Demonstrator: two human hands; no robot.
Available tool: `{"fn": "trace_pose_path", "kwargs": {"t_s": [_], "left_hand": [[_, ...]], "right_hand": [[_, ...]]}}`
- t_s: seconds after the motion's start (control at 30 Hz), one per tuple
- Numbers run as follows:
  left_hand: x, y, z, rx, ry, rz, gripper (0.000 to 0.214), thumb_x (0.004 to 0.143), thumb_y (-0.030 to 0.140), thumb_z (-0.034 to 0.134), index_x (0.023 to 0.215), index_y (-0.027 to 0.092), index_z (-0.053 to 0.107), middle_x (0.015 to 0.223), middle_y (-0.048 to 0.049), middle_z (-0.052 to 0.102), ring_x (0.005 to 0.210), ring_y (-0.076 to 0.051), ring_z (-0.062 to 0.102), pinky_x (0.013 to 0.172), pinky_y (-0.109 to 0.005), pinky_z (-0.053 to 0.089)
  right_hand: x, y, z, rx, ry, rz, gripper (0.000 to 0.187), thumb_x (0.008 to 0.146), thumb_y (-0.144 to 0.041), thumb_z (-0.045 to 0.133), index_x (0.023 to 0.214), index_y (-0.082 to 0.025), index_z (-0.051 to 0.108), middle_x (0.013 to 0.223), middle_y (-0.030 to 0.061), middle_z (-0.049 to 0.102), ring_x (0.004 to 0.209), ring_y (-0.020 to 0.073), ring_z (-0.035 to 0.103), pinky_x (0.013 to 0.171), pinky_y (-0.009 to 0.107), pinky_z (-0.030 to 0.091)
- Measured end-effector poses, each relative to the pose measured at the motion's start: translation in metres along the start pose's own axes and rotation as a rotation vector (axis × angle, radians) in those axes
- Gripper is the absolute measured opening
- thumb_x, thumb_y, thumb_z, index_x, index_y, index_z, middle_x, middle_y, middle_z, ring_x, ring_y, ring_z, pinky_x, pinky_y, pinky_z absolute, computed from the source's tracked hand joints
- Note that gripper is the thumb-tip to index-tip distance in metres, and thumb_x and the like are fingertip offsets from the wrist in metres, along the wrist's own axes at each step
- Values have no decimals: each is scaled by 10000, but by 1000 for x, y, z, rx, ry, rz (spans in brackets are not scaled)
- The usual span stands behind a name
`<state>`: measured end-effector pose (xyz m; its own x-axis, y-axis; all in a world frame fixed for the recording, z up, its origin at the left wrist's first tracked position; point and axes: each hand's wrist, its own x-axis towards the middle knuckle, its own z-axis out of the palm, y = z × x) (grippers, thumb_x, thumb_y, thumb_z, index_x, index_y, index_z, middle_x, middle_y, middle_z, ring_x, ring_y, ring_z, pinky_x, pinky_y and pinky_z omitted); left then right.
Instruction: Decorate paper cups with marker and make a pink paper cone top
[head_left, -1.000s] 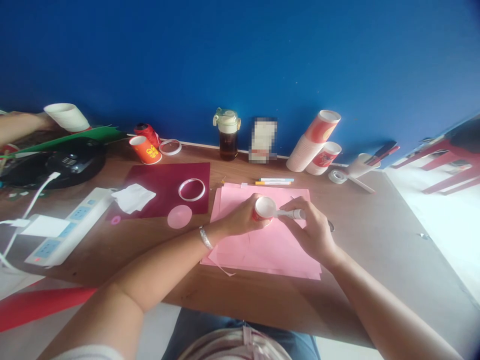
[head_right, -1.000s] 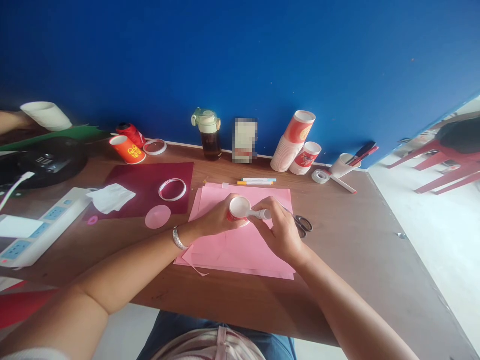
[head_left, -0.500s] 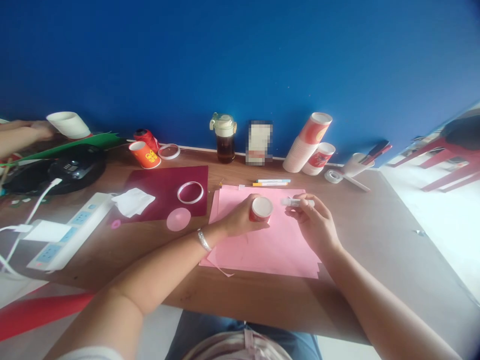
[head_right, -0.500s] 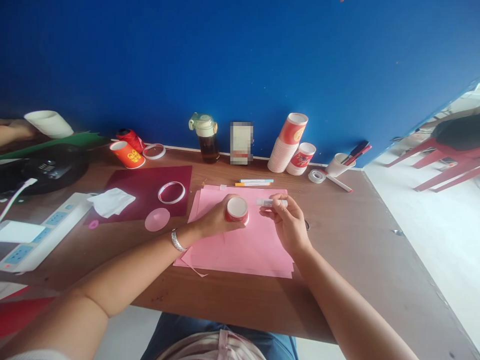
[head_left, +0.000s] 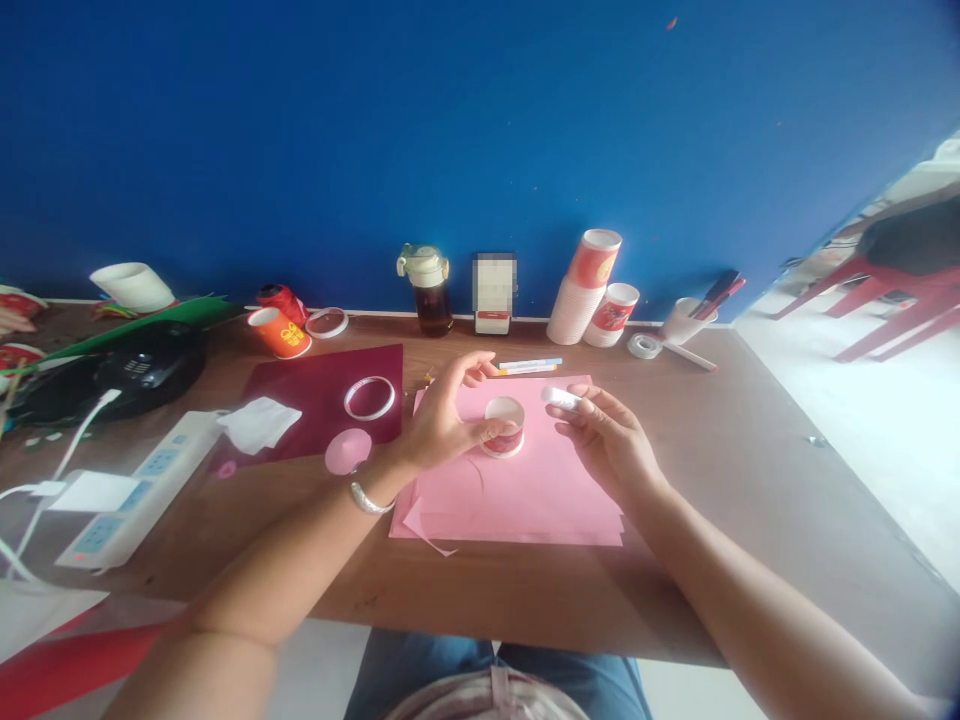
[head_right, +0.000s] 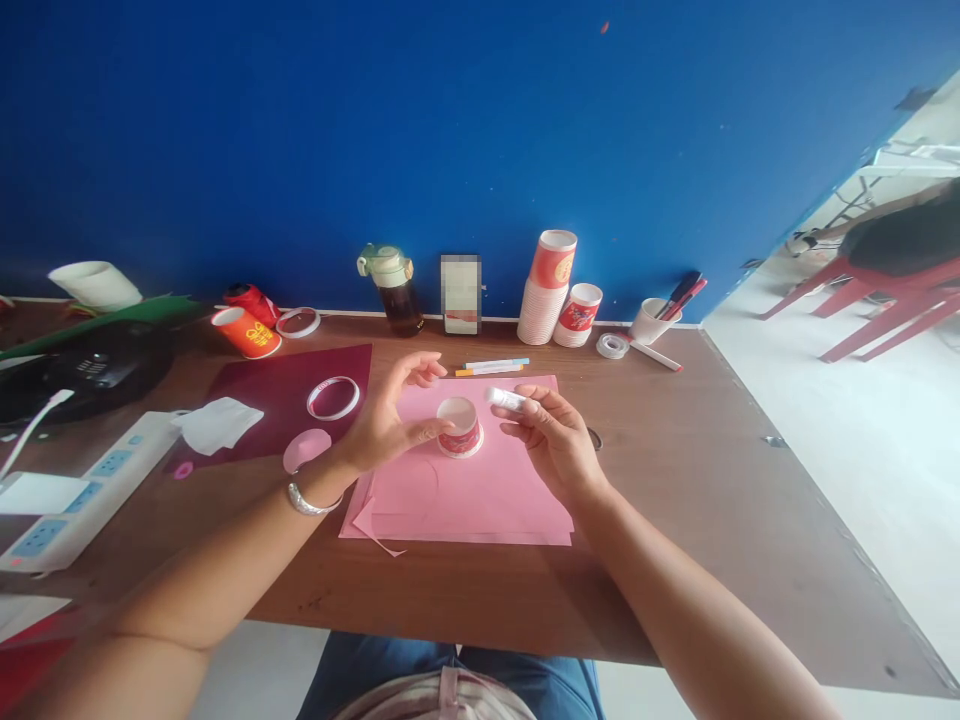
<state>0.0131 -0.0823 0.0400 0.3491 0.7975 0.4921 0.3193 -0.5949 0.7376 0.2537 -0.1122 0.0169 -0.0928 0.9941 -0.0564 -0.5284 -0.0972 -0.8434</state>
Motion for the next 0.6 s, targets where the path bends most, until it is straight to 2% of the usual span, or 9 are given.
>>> {"fn": "trace_pose_path", "kwargs": {"t_s": [0.07, 0.13, 0.2, 0.27, 0.37, 0.47, 0.53, 0.6], "left_hand": [[5, 19, 1, 116, -28, 112, 710, 774, 474, 829, 1355, 227, 503, 1139, -85, 673, 990, -212, 636, 894, -377, 538], [8, 33, 7, 218, -78, 208, 514, 838, 421, 783, 1266, 224, 577, 1050, -60, 696, 921, -187, 646, 826, -332, 540], [9, 40, 15, 272, -108, 278, 260, 905, 339, 719, 1123, 217, 646, 975, -37, 708, 869, -161, 656, 775, -293, 534], [8, 40, 20, 291, -123, 295, 125, 932, 258, 678, 1044, 206, 667, 926, -23, 707, 830, -144, 658, 730, -264, 527], [6, 37, 24, 297, -129, 263, 125, 924, 224, 676, 1043, 189, 665, 912, -23, 707, 785, -135, 654, 688, -252, 525], [6, 36, 24, 268, -101, 250, 147, 932, 268, 677, 1047, 179, 659, 946, -33, 726, 739, -120, 648, 670, -248, 533], [7, 38, 24, 246, -67, 242, 127, 924, 262, 687, 1019, 180, 665, 941, -28, 739, 709, -109, 645, 661, -239, 536], [8, 40, 23, 230, -28, 217, 88, 898, 239, 713, 953, 182, 675, 902, -19, 748, 705, -110, 653, 649, -229, 533]], "right_hand": [[-5, 0, 5, -31, -64, 2, 233, 814, -386, 826, 961, -236, 725, 898, 23, 742, 820, 155, 734, 711, 240, 617], [-9, 2, 9, -75, -111, -5, 239, 824, -402, 816, 961, -231, 719, 876, 21, 724, 781, 153, 712, 711, 266, 619], [-12, 4, 10, -103, -140, -16, 258, 816, -416, 820, 960, -228, 720, 881, 21, 712, 759, 151, 689, 699, 280, 615], [-13, 5, 9, -122, -158, -33, 278, 841, -458, 789, 975, -222, 729, 838, 19, 693, 706, 143, 663, 644, 272, 591], [-13, 5, 6, -180, -170, -54, 301, 930, -490, 678, 949, -199, 751, 654, -16, 569, 555, 104, 543, 519, 237, 499], [-13, 6, 3, -215, -124, -128, 293, 954, -469, 653, 950, -202, 773, 583, -48, 422, 534, 97, 430, 505, 237, 464], [-12, 7, 1, -264, -91, -204, 266, 955, -454, 658, 1028, -230, 782, 610, -40, 451, 580, 109, 463, 568, 261, 500], [-12, 7, -2, -361, -77, -282, 225, 952, -413, 674, 1093, -273, 780, 724, -10, 574, 654, 124, 552, 641, 291, 532]]}}
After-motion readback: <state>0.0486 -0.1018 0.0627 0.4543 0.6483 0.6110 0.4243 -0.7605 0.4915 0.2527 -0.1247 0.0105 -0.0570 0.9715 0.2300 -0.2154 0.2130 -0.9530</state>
